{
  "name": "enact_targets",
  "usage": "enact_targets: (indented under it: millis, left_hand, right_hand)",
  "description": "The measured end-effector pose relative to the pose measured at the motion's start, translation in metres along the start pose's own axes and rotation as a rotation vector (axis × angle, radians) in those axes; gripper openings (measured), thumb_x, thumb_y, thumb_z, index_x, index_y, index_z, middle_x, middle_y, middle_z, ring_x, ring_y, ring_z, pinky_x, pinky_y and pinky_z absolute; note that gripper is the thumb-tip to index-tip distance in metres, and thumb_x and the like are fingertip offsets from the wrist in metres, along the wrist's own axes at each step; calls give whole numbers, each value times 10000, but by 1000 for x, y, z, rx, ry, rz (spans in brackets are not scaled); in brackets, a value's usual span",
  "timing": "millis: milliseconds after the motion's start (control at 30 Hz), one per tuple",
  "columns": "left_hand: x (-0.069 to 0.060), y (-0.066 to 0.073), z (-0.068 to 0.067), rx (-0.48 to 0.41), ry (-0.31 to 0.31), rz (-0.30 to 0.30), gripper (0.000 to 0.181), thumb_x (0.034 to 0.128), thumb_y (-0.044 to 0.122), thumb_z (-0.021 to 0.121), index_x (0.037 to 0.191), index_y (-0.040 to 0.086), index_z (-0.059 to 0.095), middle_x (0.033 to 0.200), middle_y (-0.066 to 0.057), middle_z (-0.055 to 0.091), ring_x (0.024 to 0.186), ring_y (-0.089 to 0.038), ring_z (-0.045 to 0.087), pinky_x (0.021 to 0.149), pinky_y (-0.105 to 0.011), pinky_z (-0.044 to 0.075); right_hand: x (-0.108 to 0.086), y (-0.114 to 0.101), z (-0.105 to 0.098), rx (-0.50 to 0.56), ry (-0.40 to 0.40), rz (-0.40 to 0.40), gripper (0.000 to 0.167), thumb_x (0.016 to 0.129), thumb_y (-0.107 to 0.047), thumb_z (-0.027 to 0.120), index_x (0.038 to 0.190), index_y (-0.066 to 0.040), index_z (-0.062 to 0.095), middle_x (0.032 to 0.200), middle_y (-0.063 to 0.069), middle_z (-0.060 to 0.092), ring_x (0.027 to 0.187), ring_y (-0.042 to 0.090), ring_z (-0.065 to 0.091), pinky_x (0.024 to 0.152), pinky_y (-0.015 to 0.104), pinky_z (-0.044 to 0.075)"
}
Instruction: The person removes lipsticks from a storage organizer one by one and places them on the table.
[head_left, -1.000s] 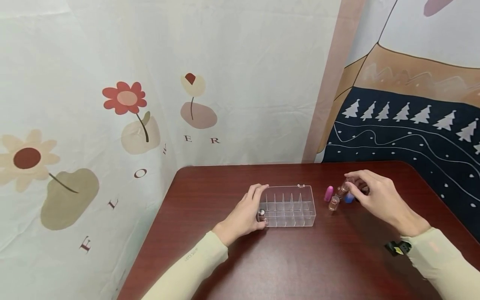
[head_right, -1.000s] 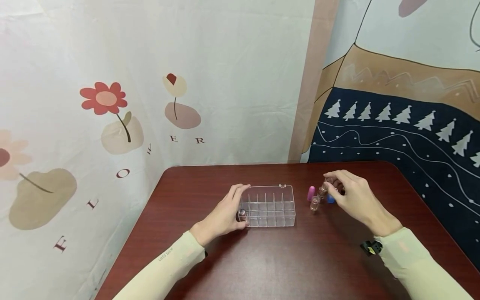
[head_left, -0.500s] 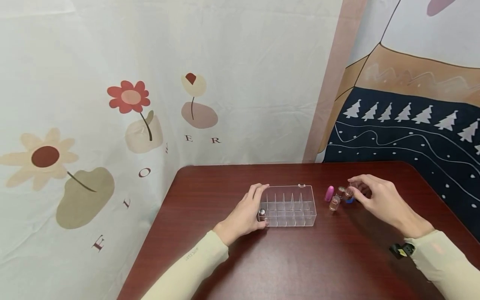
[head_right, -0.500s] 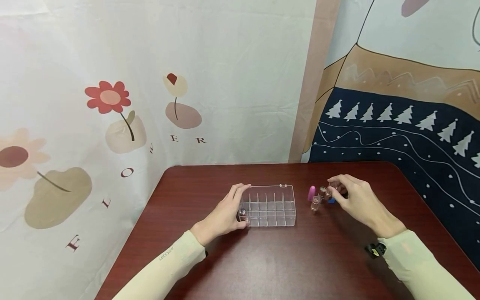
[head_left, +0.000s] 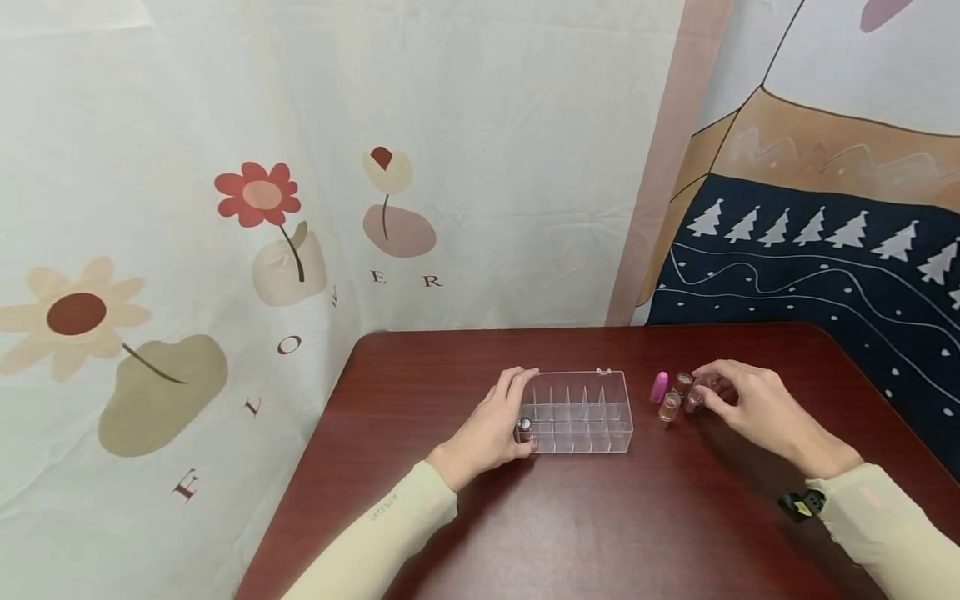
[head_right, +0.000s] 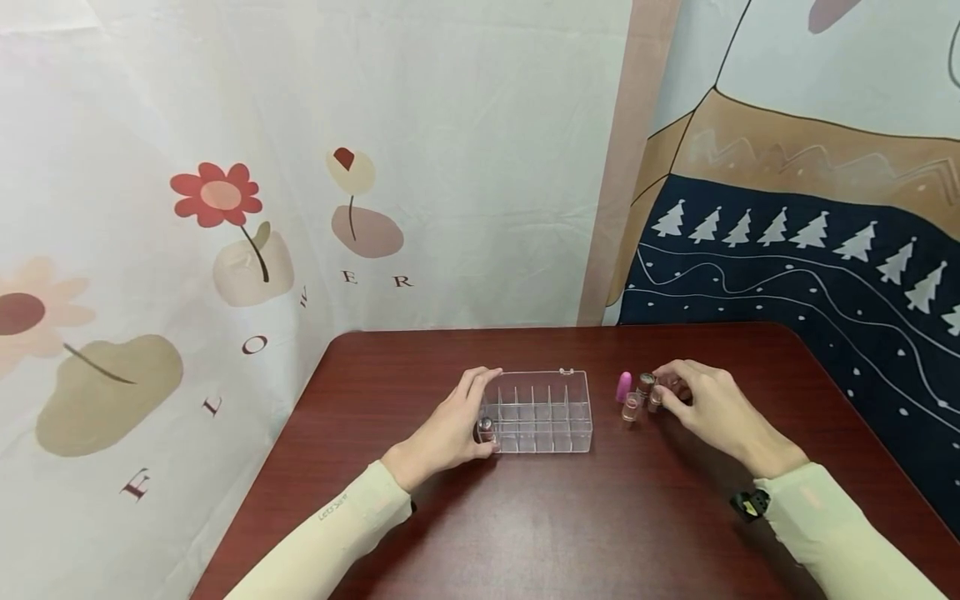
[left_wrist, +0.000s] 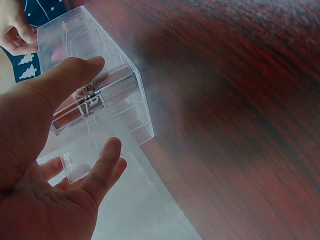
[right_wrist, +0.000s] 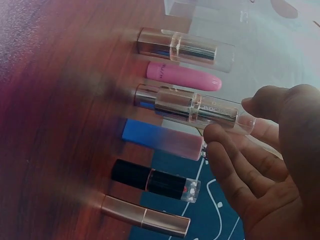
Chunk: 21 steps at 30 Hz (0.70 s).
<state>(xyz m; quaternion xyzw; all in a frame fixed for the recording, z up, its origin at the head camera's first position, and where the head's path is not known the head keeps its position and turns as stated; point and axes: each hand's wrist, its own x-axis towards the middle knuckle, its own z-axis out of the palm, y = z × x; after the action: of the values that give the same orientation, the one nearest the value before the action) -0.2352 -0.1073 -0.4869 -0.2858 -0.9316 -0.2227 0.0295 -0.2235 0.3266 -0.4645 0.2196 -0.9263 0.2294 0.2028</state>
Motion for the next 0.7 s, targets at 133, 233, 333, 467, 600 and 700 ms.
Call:
enact_targets:
  millis: [133, 233, 333, 467, 600, 700]
  left_hand:
    - [1, -1, 1, 3, -5, 2, 1244, 811, 187, 1090, 1785, 98, 322, 1760, -214, 417, 1453, -484, 656, 1202, -525, 624]
    - [1, -1, 1, 6, -7, 4, 1242, 812, 188, 1090, 1784, 98, 322, 1761, -216, 416, 1453, -483, 658, 1200, -522, 626]
    - [2, -1, 1, 6, -9, 5, 1240, 814, 185, 1088, 1784, 98, 321, 1763, -216, 413, 1453, -484, 657, 1200, -518, 627]
    - [2, -1, 2, 7, -9, 6, 1244, 809, 181, 1091, 1783, 99, 321, 1762, -215, 413, 1454, -482, 657, 1206, -515, 623]
    - [2, -1, 2, 8, -7, 6, 1248, 806, 184, 1094, 1782, 100, 320, 1759, -212, 415, 1445, -484, 660, 1203, -519, 625]
    - [1, -2, 2, 10, -4, 8, 1250, 806, 185, 1095, 1782, 98, 319, 1758, -215, 415, 1438, -490, 663, 1198, -524, 628]
  right_hand:
    - [-1, 0, 3, 11, -32, 8, 265, 942, -71, 962, 1173, -96, 836, 979, -36, 823, 836, -20, 695, 744, 156, 622]
    - [-1, 1, 5, 15, -44, -9, 265, 937, -85, 968, 1167, -97, 838, 963, -61, 821, 827, -29, 691, 731, 184, 634]
    - [-2, 3, 8, 3, -41, -28, 273, 927, -104, 980, 1161, -95, 840, 947, -85, 824, 817, -35, 695, 736, 219, 636]
    - [-4, 2, 11, -22, -31, -30, 274, 922, -117, 983, 1157, -98, 844, 937, -101, 833, 818, -28, 717, 823, 296, 530]
    - [-5, 1, 14, -18, -37, -11, 262, 934, -112, 968, 1161, -95, 839, 943, -78, 839, 836, 38, 744, 868, 391, 365]
    - [-6, 1, 16, -5, -41, -3, 266, 931, -102, 968, 1161, -88, 835, 963, -45, 845, 849, 124, 770, 884, 421, 320]
